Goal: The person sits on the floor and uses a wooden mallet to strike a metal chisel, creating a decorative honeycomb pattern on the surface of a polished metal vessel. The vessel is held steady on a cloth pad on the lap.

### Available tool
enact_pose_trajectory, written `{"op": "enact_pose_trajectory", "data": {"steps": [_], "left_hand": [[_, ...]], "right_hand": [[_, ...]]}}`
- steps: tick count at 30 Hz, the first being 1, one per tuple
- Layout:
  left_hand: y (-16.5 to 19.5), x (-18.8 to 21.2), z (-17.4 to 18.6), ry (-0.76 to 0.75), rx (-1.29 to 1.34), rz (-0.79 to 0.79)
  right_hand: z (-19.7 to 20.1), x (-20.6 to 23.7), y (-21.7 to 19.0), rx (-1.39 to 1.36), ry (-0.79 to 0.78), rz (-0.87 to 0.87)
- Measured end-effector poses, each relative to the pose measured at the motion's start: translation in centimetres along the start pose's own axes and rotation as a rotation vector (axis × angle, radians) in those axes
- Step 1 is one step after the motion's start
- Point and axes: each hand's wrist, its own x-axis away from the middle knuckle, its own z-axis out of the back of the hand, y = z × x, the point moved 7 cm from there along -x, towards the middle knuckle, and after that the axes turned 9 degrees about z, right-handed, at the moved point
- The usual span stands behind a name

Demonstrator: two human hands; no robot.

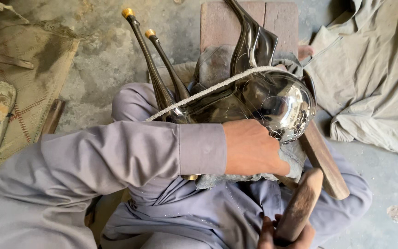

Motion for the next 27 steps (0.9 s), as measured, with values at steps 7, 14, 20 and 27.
{"op": "enact_pose_trajectory", "data": {"steps": [7, 14, 20, 27], "left_hand": [[-4.4, 2.4, 2.9, 0.384, 0.419, 0.264], [-4.0, 4.0, 3.0, 0.393, 0.406, 0.264], [-3.4, 3.4, 3.7, 0.308, 0.294, 0.275], [-3.0, 3.8, 4.0, 0.345, 0.255, 0.292]], "right_hand": [[1.2, -5.5, -5.8, -0.063, -0.028, 0.104], [-0.5, -10.2, -16.2, 0.867, -0.181, 0.460], [1.5, -13.0, -17.2, 0.431, -0.227, 0.341], [2.6, -13.5, -19.9, 0.412, -0.166, 0.521]]}}
